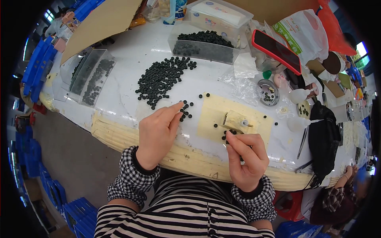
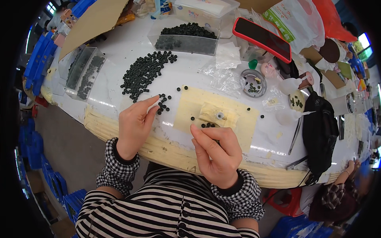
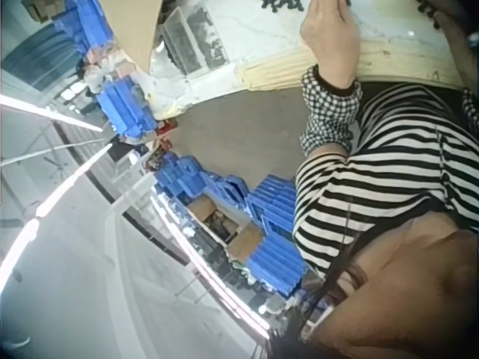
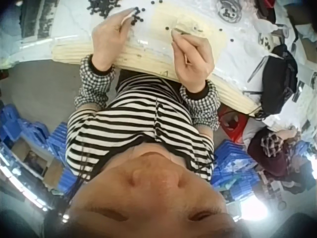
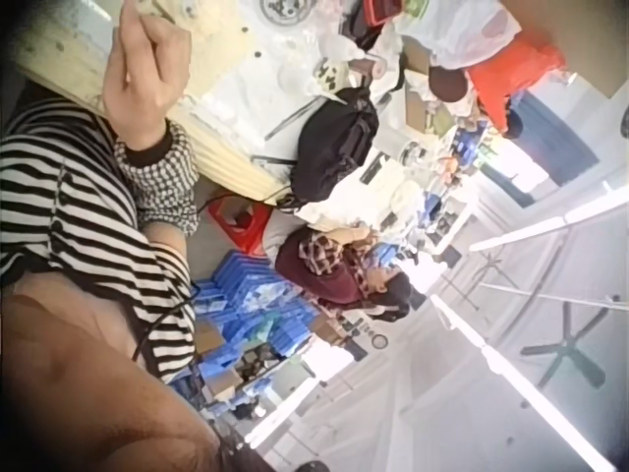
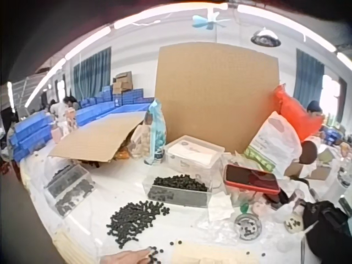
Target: Assemble small green and black plastic components on a workbench in a factory setting.
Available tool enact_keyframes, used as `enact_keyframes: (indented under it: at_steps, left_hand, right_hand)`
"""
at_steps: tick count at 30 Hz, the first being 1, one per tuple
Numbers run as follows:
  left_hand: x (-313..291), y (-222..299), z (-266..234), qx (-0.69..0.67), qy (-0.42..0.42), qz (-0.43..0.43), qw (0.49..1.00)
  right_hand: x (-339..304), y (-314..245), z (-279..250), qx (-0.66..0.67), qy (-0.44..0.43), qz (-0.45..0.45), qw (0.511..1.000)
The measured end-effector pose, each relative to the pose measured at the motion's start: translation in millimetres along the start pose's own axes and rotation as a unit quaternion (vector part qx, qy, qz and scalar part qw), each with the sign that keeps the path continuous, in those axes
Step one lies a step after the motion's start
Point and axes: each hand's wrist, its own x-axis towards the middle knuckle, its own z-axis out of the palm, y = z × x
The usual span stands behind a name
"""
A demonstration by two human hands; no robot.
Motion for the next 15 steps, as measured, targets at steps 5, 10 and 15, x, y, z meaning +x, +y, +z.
enact_keyframes:
  at_steps: [5,10,15]
  left_hand:
    - [-2.0,-6.5,-29.4,-0.038,-0.050,-0.014,0.998]
    - [-5.9,-8.4,-69.0,-0.146,-0.502,-0.016,0.852]
    - [-62.6,-29.5,-81.6,-0.175,-0.733,0.058,0.654]
  right_hand:
    - [-2.3,-1.2,-6.1,-0.005,0.017,0.035,0.999]
    - [-4.8,1.9,-16.5,-0.007,0.038,0.025,0.999]
    - [-8.7,9.4,-37.9,-0.053,0.081,0.037,0.995]
